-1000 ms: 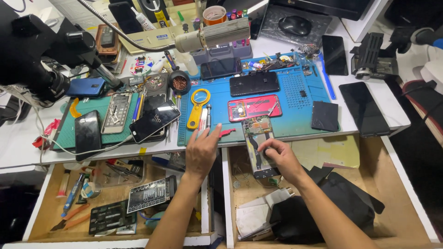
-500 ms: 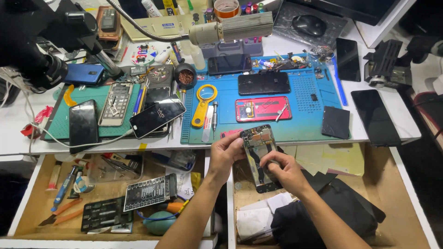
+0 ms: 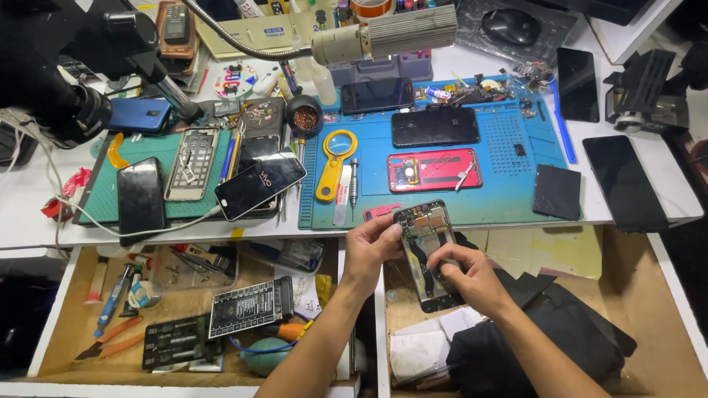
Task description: Repairing a mobile phone by connecting internal components and the screen assembly
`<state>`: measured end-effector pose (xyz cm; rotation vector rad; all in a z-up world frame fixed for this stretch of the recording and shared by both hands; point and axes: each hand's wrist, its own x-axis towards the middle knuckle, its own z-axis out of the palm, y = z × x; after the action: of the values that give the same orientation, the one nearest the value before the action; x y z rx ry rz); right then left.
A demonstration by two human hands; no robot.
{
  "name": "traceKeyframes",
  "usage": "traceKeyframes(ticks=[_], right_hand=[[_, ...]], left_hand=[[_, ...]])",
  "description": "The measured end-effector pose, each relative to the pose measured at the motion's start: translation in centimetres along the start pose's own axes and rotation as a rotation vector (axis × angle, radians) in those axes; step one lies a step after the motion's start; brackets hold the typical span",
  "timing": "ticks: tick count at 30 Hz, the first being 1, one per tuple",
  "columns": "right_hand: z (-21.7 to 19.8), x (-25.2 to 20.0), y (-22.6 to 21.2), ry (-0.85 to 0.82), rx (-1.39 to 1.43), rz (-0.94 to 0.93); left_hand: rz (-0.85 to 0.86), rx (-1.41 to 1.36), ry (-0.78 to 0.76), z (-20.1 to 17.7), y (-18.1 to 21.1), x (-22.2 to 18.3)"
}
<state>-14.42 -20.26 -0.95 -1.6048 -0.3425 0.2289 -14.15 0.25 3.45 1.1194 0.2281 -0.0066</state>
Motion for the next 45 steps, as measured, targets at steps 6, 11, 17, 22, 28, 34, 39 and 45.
traceKeyframes(ticks=[6, 11, 17, 22, 28, 34, 39, 45], right_hand=[[0.3, -0.4, 0.3, -0.023, -0.002, 0.006], [0.4, -0.5, 0.5, -0.022, -0.001, 0.006], [0.2, -0.6, 1.3, -0.009, 0.035, 0.032], [0.1, -0.7, 1.3, -0.011, 0.036, 0.034], [0.1, -0.8, 1.4, -0.008, 0.030, 0.039], [0.1, -0.7, 1.4, -0.025, 0.035, 0.028], [0.3, -0.5, -0.5, -0.037, 0.015, 0.023], [0.5, -0.3, -1.0, -0.026, 0.042, 0.025]], left_hand=[[-0.013, 0.019, 0.025, -0.7, -1.2, 0.5], [-0.018, 0.023, 0.028, -1.4, -2.2, 0.9], [-0.002, 0.010, -0.010, -1.3, -1.6, 0.7], [0.014, 0.011, -0.033, -1.2, -1.4, 0.5], [0.019, 0.002, -0.038, -1.3, -1.6, 0.6], [0.042, 0.037, -0.037, -1.2, -1.4, 0.4], [0.038, 0.046, -0.024, -0.8, -0.8, 0.2], [0.035, 0.055, -0.025, -1.3, -1.3, 0.4]])
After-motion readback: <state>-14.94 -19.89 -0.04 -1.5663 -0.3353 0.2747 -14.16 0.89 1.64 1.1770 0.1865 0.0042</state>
